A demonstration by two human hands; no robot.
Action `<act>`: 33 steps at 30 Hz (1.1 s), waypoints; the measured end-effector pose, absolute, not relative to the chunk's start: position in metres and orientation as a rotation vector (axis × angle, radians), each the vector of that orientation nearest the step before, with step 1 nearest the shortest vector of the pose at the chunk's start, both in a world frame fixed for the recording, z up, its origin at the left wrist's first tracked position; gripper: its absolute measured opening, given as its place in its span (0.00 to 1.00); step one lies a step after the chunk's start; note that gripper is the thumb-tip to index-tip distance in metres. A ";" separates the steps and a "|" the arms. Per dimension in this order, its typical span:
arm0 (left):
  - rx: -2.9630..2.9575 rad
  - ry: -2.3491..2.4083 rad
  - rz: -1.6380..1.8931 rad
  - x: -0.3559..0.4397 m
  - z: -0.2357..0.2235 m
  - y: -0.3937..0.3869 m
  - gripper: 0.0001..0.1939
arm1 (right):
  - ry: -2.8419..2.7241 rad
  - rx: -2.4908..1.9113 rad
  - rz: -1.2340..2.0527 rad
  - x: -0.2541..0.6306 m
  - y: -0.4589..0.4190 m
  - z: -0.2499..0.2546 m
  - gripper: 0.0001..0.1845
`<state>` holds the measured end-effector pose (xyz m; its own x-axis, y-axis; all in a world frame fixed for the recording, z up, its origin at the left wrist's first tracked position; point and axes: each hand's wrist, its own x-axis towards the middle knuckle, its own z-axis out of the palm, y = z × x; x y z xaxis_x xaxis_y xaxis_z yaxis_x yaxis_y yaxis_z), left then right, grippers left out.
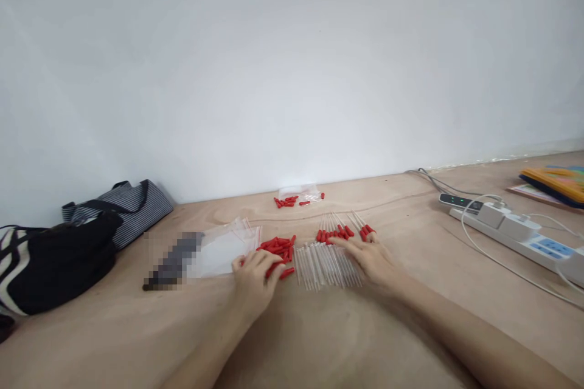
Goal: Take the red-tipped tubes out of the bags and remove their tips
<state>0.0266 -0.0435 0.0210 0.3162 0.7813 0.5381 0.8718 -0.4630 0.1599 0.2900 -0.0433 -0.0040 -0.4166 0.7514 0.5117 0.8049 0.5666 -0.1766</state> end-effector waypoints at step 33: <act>-2.078 -2.011 -0.802 0.000 0.025 -0.021 0.14 | -1.810 -1.791 0.353 0.302 -0.018 -0.019 0.09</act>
<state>-0.0004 -0.0208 0.0251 -0.0356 0.8861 0.4620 0.9610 -0.0965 0.2591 0.3015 -0.0184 -0.0193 0.0526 0.9775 0.2042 0.8292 0.0712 -0.5543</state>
